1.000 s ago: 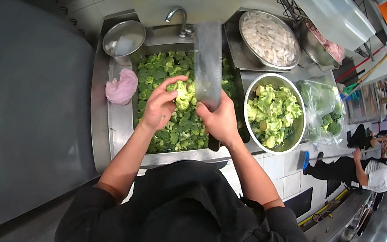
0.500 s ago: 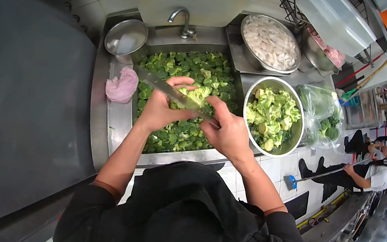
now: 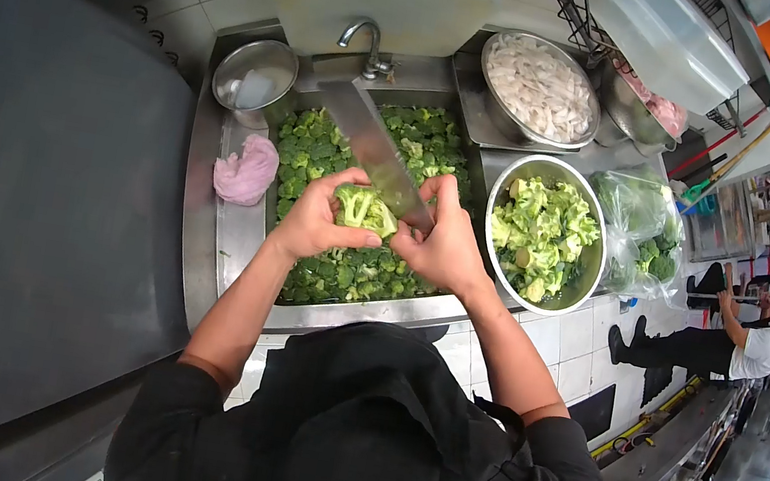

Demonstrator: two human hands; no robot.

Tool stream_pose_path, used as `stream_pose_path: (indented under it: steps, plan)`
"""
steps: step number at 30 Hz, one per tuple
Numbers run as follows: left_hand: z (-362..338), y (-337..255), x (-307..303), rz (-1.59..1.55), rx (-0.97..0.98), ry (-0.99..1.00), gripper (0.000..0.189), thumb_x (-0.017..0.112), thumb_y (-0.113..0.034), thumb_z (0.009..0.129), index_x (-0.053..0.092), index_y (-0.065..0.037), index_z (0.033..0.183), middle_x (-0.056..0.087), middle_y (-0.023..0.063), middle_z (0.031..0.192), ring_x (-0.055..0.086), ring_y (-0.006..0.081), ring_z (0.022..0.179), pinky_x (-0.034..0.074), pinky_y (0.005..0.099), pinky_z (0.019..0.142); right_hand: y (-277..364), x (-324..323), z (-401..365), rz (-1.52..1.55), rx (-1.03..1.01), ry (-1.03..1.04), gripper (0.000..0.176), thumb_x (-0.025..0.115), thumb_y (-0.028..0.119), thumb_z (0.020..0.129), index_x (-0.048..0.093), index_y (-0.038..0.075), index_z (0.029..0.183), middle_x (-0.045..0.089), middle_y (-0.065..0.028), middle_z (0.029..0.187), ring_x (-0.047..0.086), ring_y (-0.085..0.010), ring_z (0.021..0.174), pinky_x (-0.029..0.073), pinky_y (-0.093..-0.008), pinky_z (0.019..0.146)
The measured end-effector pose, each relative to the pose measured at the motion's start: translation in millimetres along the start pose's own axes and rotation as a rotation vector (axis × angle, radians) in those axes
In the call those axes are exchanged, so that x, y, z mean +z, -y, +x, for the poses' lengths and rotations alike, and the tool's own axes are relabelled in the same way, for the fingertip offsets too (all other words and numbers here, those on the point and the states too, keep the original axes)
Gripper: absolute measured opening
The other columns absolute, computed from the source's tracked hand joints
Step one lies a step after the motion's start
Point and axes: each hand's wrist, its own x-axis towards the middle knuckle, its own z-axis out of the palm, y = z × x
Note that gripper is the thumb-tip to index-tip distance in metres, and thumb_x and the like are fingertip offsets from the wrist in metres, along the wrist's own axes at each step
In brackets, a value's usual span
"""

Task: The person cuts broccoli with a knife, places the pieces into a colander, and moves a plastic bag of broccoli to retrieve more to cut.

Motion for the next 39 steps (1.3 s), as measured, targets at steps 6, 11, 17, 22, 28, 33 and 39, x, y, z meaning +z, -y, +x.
stream_pose_path:
  steps: [6,11,17,22,28,33,39]
  plan:
    - [11,34,-26,-0.154,-0.085,-0.257,0.062,0.08,0.001,0.079,0.047,-0.002,0.131,0.064,0.0078,0.115,0.064,0.0172,0.105,0.051,0.0318,0.094,-37,3,14,0.115,0.083,-0.079,0.049,0.066,0.006,0.08,0.039,0.003,0.12,0.064,-0.0161,0.07,0.065,-0.0302,0.064,0.052,-0.0403,0.065]
    - [-3,54,-57,-0.043,-0.331,-0.32,0.069,0.079,-0.006,0.085,0.034,-0.006,0.137,0.062,0.0135,0.114,0.064,0.0189,0.104,0.051,0.0315,0.09,-52,4,8,-0.149,0.062,-0.053,0.051,0.065,0.008,0.081,0.042,0.007,0.127,0.067,-0.0171,0.073,0.067,-0.0382,0.066,0.052,-0.0458,0.064]
    - [7,-11,-8,0.053,-0.183,-0.155,0.061,0.074,0.004,0.085,0.046,-0.006,0.138,0.062,0.0093,0.122,0.064,0.0167,0.112,0.052,0.0282,0.09,-14,15,-10,-0.201,-0.253,-0.086,0.055,0.07,0.006,0.076,0.049,0.012,0.127,0.057,-0.0093,0.06,0.063,-0.0341,0.056,0.049,-0.0425,0.052]
    - [9,-31,17,0.134,-0.015,-0.06,0.077,0.067,0.014,0.081,0.039,-0.005,0.15,0.054,0.0094,0.142,0.06,0.0118,0.113,0.051,0.0259,0.093,6,11,-12,-0.268,-0.321,-0.111,0.056,0.072,0.007,0.076,0.05,0.012,0.127,0.065,-0.0132,0.067,0.067,-0.0365,0.062,0.052,-0.0451,0.055]
    - [8,-29,34,0.175,0.046,-0.08,0.073,0.064,0.013,0.084,0.039,-0.005,0.15,0.051,0.0089,0.147,0.055,0.0141,0.124,0.045,0.0293,0.103,-3,20,-9,-0.233,-0.275,-0.182,0.05,0.073,0.008,0.077,0.05,0.01,0.121,0.067,-0.0164,0.072,0.068,-0.0379,0.066,0.053,-0.0459,0.055]
    - [15,-12,48,-0.047,0.011,-0.09,0.073,0.066,0.007,0.086,0.035,0.0,0.151,0.049,0.0112,0.148,0.053,0.0167,0.128,0.043,0.0337,0.108,-22,22,1,-0.12,-0.167,-0.166,0.041,0.073,0.009,0.079,0.049,0.007,0.111,0.066,-0.0149,0.072,0.067,-0.0349,0.063,0.052,-0.0418,0.055]
    - [13,8,24,-0.234,-0.122,0.007,0.076,0.07,0.006,0.082,0.037,-0.002,0.15,0.045,0.0141,0.15,0.052,0.023,0.127,0.044,0.039,0.108,-34,-9,9,0.304,0.084,0.031,0.044,0.067,0.01,0.08,0.051,-0.002,0.12,0.069,-0.0244,0.093,0.072,-0.0342,0.082,0.056,-0.0393,0.071]
